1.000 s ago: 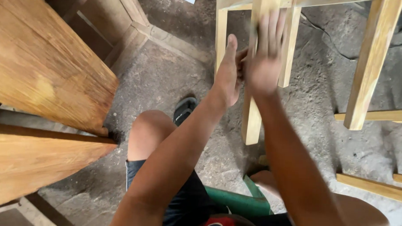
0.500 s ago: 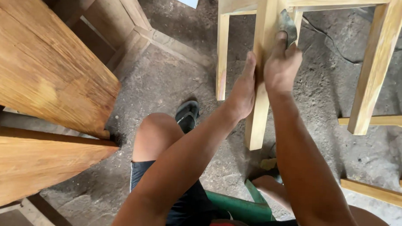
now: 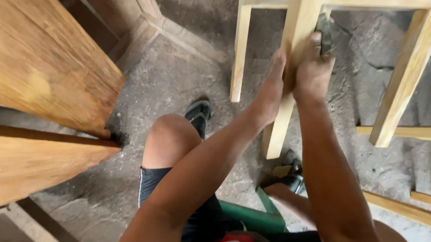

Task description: The person sands a wooden chair frame using a piece of sandpaper, moving it along the legs and joints of the chair.

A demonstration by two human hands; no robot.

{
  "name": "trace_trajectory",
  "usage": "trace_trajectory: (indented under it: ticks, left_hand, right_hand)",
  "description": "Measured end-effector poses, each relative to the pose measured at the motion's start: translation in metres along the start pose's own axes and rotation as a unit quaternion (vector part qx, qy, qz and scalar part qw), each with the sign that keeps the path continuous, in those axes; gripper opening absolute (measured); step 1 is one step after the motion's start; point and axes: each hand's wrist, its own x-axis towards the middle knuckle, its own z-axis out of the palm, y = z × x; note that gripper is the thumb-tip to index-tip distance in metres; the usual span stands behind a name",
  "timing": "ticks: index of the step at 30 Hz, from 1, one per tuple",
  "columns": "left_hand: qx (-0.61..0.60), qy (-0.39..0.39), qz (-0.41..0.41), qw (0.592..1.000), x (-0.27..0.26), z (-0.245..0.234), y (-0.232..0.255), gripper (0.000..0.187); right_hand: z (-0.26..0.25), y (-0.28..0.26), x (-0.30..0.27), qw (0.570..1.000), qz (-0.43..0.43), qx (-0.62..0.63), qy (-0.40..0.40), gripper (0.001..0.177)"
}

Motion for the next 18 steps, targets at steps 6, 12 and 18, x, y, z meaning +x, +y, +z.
trace_trajectory:
  ticks: [6, 12, 18]
  left_hand:
    - [0.116, 0.026, -0.054, 0.991, 0.027, -0.007, 0.018, 0.089]
    - [0.279, 0.084, 0.057, 0.955, 0.014, -0.008, 0.069, 0.068]
    - [0.247, 0.153, 0.086, 0.953, 0.023, -0.002, 0.075, 0.064]
  right_hand:
    - [-0.059, 0.088, -0.164, 0.951, 0.146, -0.267, -0.063, 0.052]
    - [-0.125, -0.001, -0.158, 0.825, -0.385, -0.320, -0.261, 0.021]
    - [-0.037, -0.040, -0.121, 0.379, -0.591, -0.664, -0.258, 0.041]
